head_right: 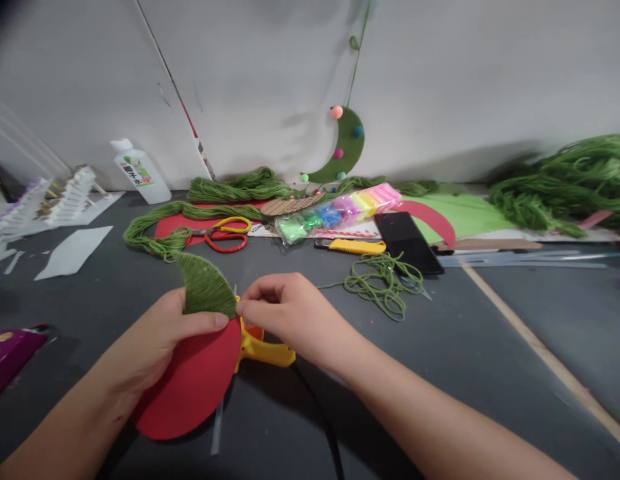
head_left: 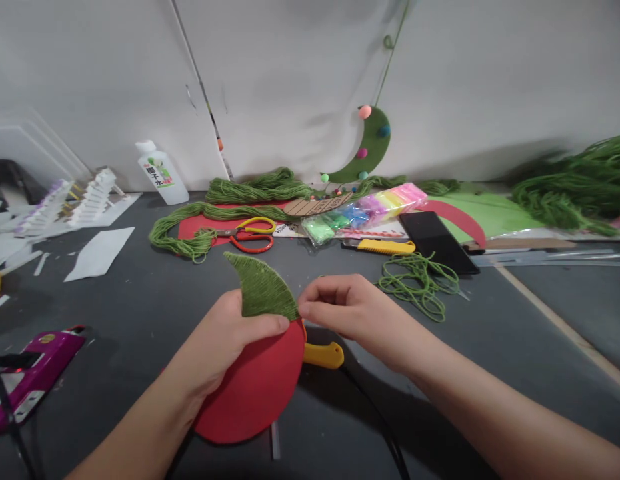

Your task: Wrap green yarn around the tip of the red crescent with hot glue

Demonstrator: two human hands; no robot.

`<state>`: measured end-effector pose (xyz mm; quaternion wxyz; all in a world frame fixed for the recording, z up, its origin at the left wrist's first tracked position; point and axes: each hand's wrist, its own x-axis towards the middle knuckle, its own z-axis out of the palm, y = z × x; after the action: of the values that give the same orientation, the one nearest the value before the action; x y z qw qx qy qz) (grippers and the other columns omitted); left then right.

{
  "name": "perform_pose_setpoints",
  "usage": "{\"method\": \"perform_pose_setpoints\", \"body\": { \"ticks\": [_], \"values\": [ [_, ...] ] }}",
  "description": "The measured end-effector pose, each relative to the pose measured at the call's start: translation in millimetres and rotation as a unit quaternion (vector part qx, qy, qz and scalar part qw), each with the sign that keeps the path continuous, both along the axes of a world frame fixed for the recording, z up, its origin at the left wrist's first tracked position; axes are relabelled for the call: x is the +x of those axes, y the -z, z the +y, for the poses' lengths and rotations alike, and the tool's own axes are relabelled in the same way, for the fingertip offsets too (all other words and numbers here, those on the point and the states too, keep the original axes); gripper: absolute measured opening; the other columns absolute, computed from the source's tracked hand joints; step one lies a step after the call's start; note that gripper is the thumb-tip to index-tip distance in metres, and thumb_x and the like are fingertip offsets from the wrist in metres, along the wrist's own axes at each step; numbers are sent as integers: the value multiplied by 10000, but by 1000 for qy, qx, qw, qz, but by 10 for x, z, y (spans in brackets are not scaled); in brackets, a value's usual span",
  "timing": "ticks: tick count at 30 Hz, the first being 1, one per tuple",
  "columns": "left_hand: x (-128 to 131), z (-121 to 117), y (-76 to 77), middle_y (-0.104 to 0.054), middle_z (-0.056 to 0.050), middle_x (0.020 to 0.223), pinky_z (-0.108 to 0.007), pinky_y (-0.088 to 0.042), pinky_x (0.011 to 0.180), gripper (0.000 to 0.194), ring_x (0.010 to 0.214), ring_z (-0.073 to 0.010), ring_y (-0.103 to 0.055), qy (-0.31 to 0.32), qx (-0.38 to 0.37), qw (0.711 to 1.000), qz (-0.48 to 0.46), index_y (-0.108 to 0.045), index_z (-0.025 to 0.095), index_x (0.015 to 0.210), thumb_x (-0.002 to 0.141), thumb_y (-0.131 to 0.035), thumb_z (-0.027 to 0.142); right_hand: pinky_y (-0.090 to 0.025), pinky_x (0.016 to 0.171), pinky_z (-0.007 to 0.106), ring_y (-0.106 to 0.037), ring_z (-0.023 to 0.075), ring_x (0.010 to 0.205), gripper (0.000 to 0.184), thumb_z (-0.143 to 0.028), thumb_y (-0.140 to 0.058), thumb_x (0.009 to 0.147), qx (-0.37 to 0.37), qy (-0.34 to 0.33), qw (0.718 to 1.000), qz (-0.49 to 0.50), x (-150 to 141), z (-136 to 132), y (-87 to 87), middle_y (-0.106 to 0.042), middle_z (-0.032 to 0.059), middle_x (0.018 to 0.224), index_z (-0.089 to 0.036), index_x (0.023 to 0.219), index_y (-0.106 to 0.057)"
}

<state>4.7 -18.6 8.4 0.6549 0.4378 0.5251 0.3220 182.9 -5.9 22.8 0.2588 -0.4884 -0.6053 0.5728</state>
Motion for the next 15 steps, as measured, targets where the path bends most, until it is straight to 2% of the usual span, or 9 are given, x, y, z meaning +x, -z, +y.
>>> {"method": "perform_pose_setpoints", "body": {
  "ticks": [8, 15],
  "values": [
    [-6, -16, 2, -664, 8, 732, -260, -447, 626, 163, 664, -154, -597, 4, -14, 1000, -3, -647, 168, 800, 662, -707, 233, -248, 472, 216, -307, 74, 506, 74, -191, -546, 684, 30, -10, 999, -17, 14, 17, 45, -387, -69, 519, -164, 617, -562],
    [-74, 32, 20, -683, -1, 717, -237, -444, 611, 182, 649, -141, -604, 23, -48, 993, -101, -668, 167, 821, 639, -664, 178, -251, 473, 216, -327, 75, 508, 54, -179, -548, 675, 15, -3, 1000, 9, 34, 20, 42, -439, -59, 533, -171, 626, -568]
  ]
}}
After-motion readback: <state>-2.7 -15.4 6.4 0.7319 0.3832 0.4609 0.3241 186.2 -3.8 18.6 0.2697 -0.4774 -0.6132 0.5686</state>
